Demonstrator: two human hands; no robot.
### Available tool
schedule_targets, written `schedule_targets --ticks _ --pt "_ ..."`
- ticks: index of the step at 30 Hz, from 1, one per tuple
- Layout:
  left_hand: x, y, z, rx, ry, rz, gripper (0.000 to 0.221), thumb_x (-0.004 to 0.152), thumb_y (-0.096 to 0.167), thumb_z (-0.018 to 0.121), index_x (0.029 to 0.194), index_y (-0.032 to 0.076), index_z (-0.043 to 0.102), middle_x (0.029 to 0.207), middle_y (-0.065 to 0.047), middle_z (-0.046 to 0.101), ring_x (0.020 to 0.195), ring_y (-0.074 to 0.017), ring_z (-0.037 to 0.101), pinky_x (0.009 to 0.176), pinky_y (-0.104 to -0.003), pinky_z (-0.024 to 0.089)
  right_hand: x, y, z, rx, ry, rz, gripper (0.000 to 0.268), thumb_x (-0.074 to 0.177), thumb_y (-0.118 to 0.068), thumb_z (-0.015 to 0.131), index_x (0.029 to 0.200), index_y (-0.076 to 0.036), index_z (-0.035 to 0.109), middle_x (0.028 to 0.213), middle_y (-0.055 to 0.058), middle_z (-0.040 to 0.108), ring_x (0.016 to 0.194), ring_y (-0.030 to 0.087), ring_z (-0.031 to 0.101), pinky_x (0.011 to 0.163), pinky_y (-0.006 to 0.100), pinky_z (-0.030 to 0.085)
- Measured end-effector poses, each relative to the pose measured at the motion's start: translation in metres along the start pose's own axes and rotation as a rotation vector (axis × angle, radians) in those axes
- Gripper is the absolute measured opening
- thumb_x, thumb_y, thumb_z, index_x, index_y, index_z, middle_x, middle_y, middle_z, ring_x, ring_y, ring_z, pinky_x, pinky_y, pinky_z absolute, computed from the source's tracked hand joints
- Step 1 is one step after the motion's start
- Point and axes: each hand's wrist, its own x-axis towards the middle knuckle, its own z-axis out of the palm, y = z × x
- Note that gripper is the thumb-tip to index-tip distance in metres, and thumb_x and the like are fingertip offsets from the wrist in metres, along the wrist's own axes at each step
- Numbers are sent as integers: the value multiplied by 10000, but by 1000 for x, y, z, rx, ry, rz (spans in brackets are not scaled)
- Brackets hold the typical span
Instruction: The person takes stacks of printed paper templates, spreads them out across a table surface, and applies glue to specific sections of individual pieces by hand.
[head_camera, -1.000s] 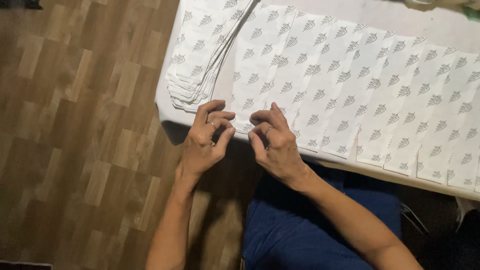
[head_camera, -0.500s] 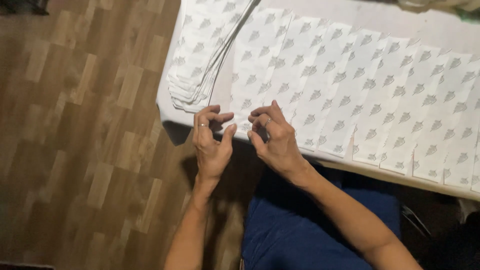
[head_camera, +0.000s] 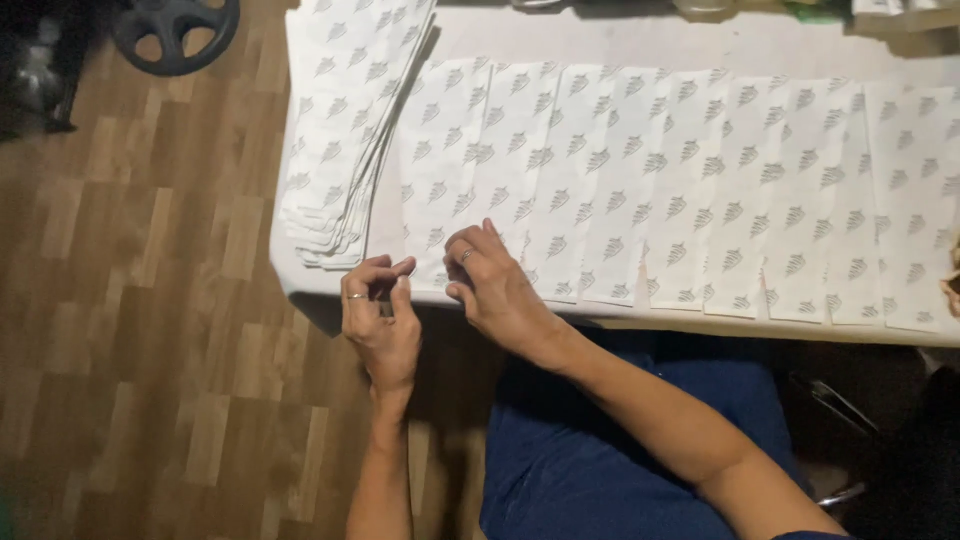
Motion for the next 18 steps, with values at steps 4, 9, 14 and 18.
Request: schedule_targets --ticks 4,9,14,18 --pt "-4 -4 8 41 35 54 132 972 -139 581 1061 -57 531 1188 -213 537 949 -350 757 839 -399 642 1 3 0 20 -35 -4 232 791 -15 802 922 -15 610 1028 165 614 1078 424 670 1219 595 284" --pt "-5 -13 8 16 -20 98 438 825 -41 840 1125 -60 521 1281 -246 485 1027 -410 711 856 -398 627 1 6 -1 55 -39 19 243 782 -25 803 919 -24 602 1055 162 619 1094 418 670 1230 583 281" --pt "-3 -17 12 -95 42 97 290 907 -182 679 1104 -111 479 1226 -275 488 896 -448 732 792 -433 632 1 -2 -7 59 -30 3 246 780 2 791 929 -9 596 1058 186 622 1095 447 665 1230 599 279" --pt "-7 -16 12 3 55 134 240 918 -207 656 1084 -115 509 1188 -274 522 883 -454 733 784 -425 622 3 -6 2 15 14 4 230 801 -58 800 916 11 613 1010 195 615 1050 429 680 1252 584 239"
